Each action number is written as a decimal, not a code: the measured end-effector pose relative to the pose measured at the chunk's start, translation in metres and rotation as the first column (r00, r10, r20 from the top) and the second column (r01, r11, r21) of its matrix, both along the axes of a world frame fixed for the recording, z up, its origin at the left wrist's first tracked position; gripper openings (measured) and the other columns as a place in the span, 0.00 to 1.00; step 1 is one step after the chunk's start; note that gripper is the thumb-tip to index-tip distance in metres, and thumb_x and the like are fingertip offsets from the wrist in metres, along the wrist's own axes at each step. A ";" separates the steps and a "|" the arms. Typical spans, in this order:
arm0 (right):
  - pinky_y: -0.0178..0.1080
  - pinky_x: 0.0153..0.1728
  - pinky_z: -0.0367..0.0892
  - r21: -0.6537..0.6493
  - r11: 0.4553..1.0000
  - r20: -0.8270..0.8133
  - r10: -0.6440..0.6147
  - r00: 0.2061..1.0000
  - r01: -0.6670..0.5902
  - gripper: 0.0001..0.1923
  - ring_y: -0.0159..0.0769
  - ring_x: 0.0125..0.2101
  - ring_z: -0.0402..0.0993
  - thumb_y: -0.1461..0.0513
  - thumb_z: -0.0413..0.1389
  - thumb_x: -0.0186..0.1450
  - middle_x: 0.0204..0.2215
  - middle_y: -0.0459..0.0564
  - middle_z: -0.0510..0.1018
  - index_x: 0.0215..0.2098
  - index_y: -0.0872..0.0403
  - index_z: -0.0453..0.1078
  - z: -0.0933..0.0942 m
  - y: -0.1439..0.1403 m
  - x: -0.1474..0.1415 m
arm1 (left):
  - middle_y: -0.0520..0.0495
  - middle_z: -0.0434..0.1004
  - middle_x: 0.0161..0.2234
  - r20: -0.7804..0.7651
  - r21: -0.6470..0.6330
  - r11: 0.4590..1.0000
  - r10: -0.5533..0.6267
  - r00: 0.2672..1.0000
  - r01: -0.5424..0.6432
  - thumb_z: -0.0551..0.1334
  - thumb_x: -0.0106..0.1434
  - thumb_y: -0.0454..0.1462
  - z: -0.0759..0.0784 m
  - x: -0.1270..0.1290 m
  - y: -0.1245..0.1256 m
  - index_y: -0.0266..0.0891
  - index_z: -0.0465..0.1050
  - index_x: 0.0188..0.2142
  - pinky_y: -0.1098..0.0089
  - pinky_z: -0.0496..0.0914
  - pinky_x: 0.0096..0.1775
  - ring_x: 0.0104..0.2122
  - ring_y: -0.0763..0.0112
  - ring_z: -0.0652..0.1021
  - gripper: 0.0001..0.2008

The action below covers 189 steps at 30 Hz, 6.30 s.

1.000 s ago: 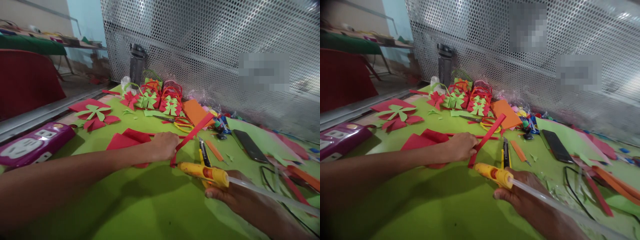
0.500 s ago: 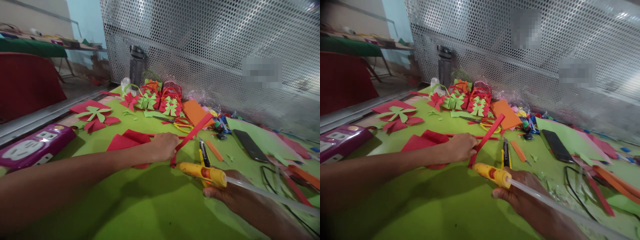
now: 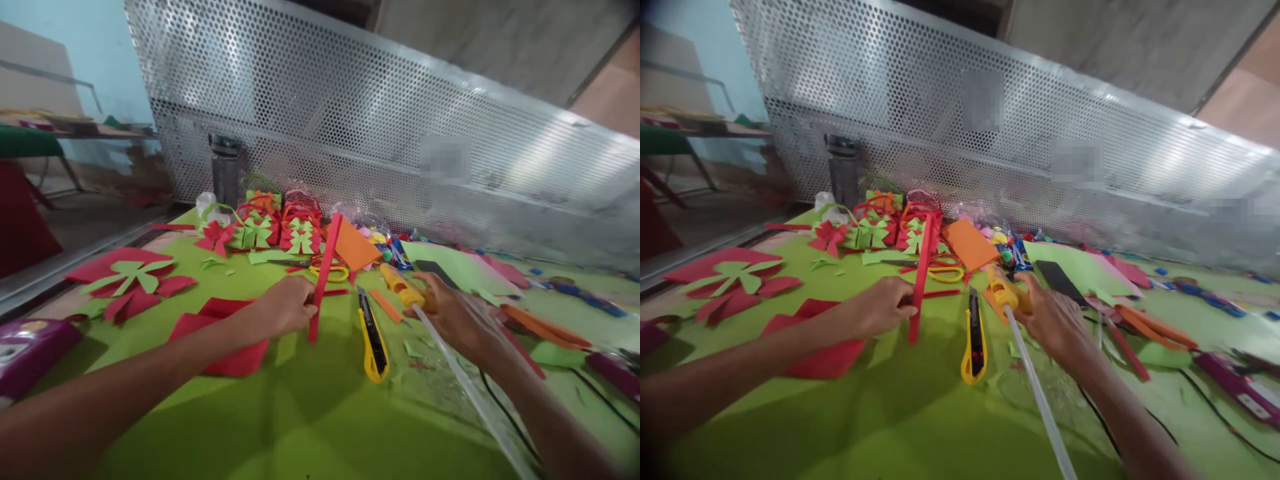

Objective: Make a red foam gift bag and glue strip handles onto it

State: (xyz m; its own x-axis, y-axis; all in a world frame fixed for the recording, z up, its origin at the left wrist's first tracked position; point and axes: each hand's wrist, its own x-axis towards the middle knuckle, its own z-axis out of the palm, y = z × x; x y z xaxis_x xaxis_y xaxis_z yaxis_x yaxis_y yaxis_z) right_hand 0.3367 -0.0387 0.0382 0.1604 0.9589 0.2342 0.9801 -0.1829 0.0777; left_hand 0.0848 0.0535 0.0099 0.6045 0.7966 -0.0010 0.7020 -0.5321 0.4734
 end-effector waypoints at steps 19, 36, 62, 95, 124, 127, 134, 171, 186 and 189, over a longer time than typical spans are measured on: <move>0.39 0.38 0.65 -0.047 0.958 -0.224 0.267 0.937 -0.284 0.18 0.40 0.39 0.74 0.56 0.52 0.60 0.40 0.53 0.78 0.46 0.54 0.70 -0.012 0.018 -0.015 | 0.56 0.59 0.18 0.146 -0.171 0.979 -0.085 0.986 0.110 0.54 0.55 0.39 0.031 -0.017 -0.013 0.38 0.62 0.22 0.74 0.54 0.21 0.18 0.77 0.61 0.08; 0.32 0.19 0.49 -0.025 0.825 -0.884 0.245 0.398 -0.564 0.05 0.24 0.17 0.54 0.64 0.56 0.48 0.13 0.37 0.60 0.17 0.55 0.64 -0.026 0.048 -0.117 | 0.55 0.63 0.20 0.082 -0.001 0.980 -0.199 0.977 0.200 0.55 0.53 0.33 0.038 -0.032 -0.016 0.37 0.66 0.24 0.74 0.55 0.24 0.21 0.76 0.64 0.04; 0.32 0.26 0.63 0.135 0.938 -0.970 0.191 0.152 -0.319 0.07 0.27 0.20 0.67 0.65 0.56 0.53 0.19 0.46 0.76 0.18 0.56 0.70 -0.032 0.033 -0.122 | 0.39 0.67 0.52 -0.456 0.250 0.947 -0.069 0.887 0.202 0.56 0.51 0.33 0.004 -0.097 -0.050 0.37 0.60 0.55 0.54 0.57 0.54 0.52 0.55 0.67 0.29; 0.34 0.22 0.60 0.480 0.877 -0.826 0.464 0.319 -0.032 0.11 0.30 0.20 0.62 0.58 0.52 0.58 0.17 0.43 0.68 0.19 0.53 0.64 -0.003 0.014 -0.121 | 0.32 0.66 0.49 0.072 0.865 0.501 -0.075 0.995 -0.025 0.56 0.59 0.34 -0.016 -0.049 -0.036 0.29 0.53 0.56 0.57 0.71 0.43 0.49 0.52 0.69 0.27; 0.33 0.20 0.61 0.350 0.927 -0.929 0.362 0.078 -0.136 0.17 0.27 0.15 0.63 0.58 0.51 0.59 0.13 0.43 0.66 0.15 0.55 0.63 -0.012 0.012 -0.130 | 0.32 0.68 0.47 -0.009 0.931 0.364 -0.053 0.999 0.028 0.56 0.60 0.35 -0.018 -0.048 -0.040 0.24 0.58 0.54 0.59 0.70 0.42 0.46 0.53 0.71 0.24; 0.33 0.21 0.62 0.295 0.940 -0.954 0.300 0.006 -0.169 0.19 0.26 0.15 0.62 0.56 0.51 0.59 0.12 0.43 0.65 0.13 0.55 0.62 -0.009 0.010 -0.133 | 0.32 0.69 0.47 -0.023 0.940 0.338 -0.045 0.999 0.037 0.56 0.60 0.34 -0.018 -0.047 -0.041 0.24 0.59 0.54 0.58 0.70 0.42 0.45 0.52 0.71 0.23; 0.32 0.17 0.62 0.301 0.934 -0.954 0.293 -0.071 -0.192 0.17 0.26 0.13 0.61 0.55 0.55 0.57 0.11 0.41 0.65 0.15 0.54 0.62 -0.012 0.011 -0.137 | 0.33 0.70 0.46 -0.051 0.943 0.326 -0.043 0.998 0.062 0.55 0.61 0.33 -0.016 -0.046 -0.043 0.26 0.59 0.53 0.59 0.70 0.43 0.45 0.54 0.72 0.21; 0.30 0.17 0.57 0.241 0.911 -0.935 0.310 0.170 -0.333 0.26 0.24 0.11 0.58 0.55 0.45 0.65 0.08 0.42 0.63 0.11 0.54 0.60 -0.022 0.013 -0.130 | 0.49 0.76 0.29 0.388 0.205 0.978 -0.040 0.921 -0.043 0.46 0.67 0.40 0.005 -0.043 -0.049 0.38 0.68 0.41 0.73 0.67 0.29 0.26 0.72 0.73 0.14; 0.31 0.20 0.59 0.170 0.925 -0.899 0.286 0.331 -0.339 0.25 0.26 0.13 0.61 0.56 0.44 0.65 0.09 0.43 0.63 0.11 0.53 0.58 -0.017 0.012 -0.128 | 0.57 0.60 0.19 0.389 0.004 0.999 0.035 0.920 -0.039 0.49 0.66 0.42 0.007 -0.046 -0.047 0.39 0.63 0.29 0.75 0.54 0.22 0.19 0.77 0.60 0.13; 0.32 0.21 0.59 0.139 0.943 -0.892 0.252 0.375 -0.302 0.25 0.27 0.13 0.61 0.56 0.44 0.65 0.09 0.43 0.64 0.11 0.53 0.58 -0.012 0.010 -0.129 | 0.57 0.60 0.19 0.374 -0.007 0.999 0.040 0.927 -0.040 0.48 0.66 0.42 0.008 -0.046 -0.047 0.39 0.63 0.29 0.75 0.54 0.22 0.19 0.77 0.61 0.13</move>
